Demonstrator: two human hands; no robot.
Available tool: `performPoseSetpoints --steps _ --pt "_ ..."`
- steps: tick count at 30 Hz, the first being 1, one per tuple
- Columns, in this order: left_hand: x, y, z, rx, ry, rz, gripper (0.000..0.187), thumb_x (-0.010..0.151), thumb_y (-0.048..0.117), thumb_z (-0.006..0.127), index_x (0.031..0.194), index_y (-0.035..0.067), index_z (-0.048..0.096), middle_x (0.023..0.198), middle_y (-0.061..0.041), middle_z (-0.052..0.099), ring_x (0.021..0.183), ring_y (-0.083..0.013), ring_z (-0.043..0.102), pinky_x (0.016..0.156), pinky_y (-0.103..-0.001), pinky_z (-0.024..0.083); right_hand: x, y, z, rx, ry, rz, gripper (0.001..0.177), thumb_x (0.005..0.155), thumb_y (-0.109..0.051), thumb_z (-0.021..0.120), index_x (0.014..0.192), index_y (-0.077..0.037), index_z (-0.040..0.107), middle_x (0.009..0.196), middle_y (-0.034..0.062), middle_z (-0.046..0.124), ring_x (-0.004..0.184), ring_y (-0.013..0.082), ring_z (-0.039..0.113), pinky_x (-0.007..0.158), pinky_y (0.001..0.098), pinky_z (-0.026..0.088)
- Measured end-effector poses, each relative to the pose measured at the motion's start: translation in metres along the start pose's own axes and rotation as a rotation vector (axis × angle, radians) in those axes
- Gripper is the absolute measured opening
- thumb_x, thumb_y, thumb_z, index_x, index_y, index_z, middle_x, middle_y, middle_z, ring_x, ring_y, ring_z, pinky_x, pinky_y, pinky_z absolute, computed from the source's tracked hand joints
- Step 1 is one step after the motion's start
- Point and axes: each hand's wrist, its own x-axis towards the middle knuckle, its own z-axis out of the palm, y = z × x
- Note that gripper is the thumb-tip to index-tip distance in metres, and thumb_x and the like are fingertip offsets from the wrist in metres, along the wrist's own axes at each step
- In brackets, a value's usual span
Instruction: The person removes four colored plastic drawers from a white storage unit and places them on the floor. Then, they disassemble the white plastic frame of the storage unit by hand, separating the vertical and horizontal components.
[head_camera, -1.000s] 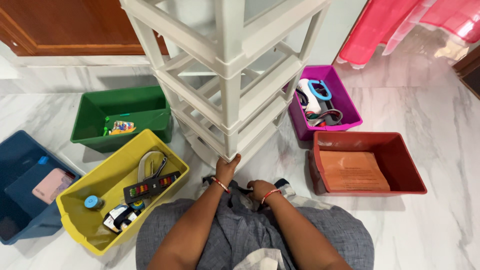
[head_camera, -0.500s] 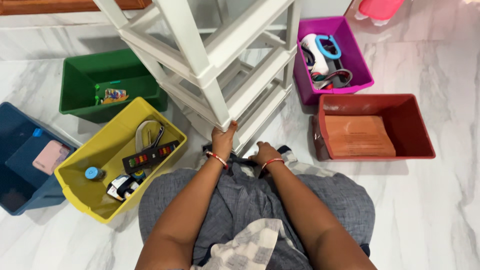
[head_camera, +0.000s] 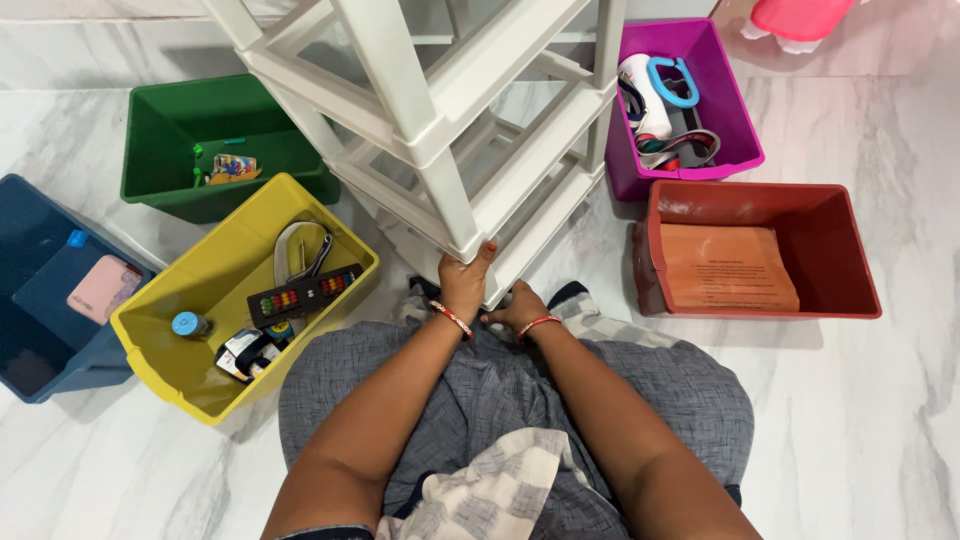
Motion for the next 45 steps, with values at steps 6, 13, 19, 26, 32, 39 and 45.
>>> performPoseSetpoints --steps 6,13,19,26,32,39,45 --pt "-0.01 -0.001 0.007 -0.064 0.029 0.013 0.034 0.09 0.031 0.081 0.102 0.002 0.071 0.094 -0.001 0.074 0.087 -0.0109 0.066 0.08 -0.028 0.053 0.004 0.02 0.011 0.13 -0.046 -0.09 0.095 0.054 -0.022 0.097 0.134 0.001 0.052 0.124 0.0189 0.071 0.118 0.03 0.067 0.103 0.0363 0.051" --pt "-0.019 -0.006 0.014 -0.077 0.08 -0.012 0.03 0.088 0.025 0.084 0.101 0.001 0.072 0.092 -0.003 0.075 0.086 -0.0122 0.067 0.08 -0.028 0.054 -0.005 0.028 0.013 0.087 -0.079 -0.032 0.073 0.063 -0.022 0.093 0.125 0.001 0.062 0.111 0.0168 0.076 0.102 0.0272 0.074 0.091 0.0361 0.057" --pt "-0.026 0.0 0.018 -0.136 0.082 -0.017 0.029 0.088 0.024 0.083 0.101 0.002 0.07 0.093 -0.001 0.074 0.086 -0.0107 0.066 0.079 -0.028 0.053 -0.018 0.029 0.017 0.138 -0.091 0.044 0.061 0.066 -0.018 0.087 0.12 0.001 0.066 0.097 0.0148 0.078 0.085 0.0284 0.078 0.078 0.0387 0.061" --pt "-0.036 0.012 0.018 -0.139 0.054 0.01 0.026 0.091 0.025 0.082 0.098 0.001 0.072 0.09 -0.001 0.074 0.084 -0.0105 0.065 0.078 -0.028 0.053 -0.025 0.041 0.026 0.183 0.011 0.013 0.059 0.071 -0.016 0.085 0.125 -0.004 0.065 0.111 0.0124 0.076 0.099 0.0238 0.074 0.086 0.0359 0.058" --pt "-0.043 0.019 0.018 -0.127 0.06 0.008 0.025 0.092 0.025 0.081 0.096 0.002 0.072 0.088 0.0 0.073 0.082 -0.0099 0.065 0.077 -0.027 0.053 -0.021 0.061 0.044 0.328 0.098 -0.006 0.059 0.071 -0.013 0.085 0.127 -0.005 0.065 0.116 0.0091 0.076 0.107 0.0211 0.072 0.092 0.0331 0.056" --pt "-0.042 0.029 0.017 -0.137 0.077 -0.014 0.023 0.092 0.024 0.08 0.096 0.002 0.073 0.089 -0.001 0.074 0.083 -0.0099 0.065 0.077 -0.027 0.053 -0.038 0.049 0.048 0.429 0.256 -0.135 0.064 0.062 -0.005 0.089 0.121 -0.003 0.064 0.115 0.01 0.077 0.106 0.0211 0.072 0.092 0.0323 0.056" --pt "-0.032 0.042 0.017 -0.346 0.095 -0.039 0.019 0.092 0.017 0.08 0.097 0.003 0.069 0.089 -0.001 0.071 0.083 -0.0115 0.066 0.079 -0.028 0.056 -0.067 0.014 0.031 0.341 0.382 -0.158 0.052 0.067 -0.009 0.088 0.114 -0.003 0.068 0.108 0.0109 0.078 0.102 0.0221 0.075 0.087 0.0332 0.058"
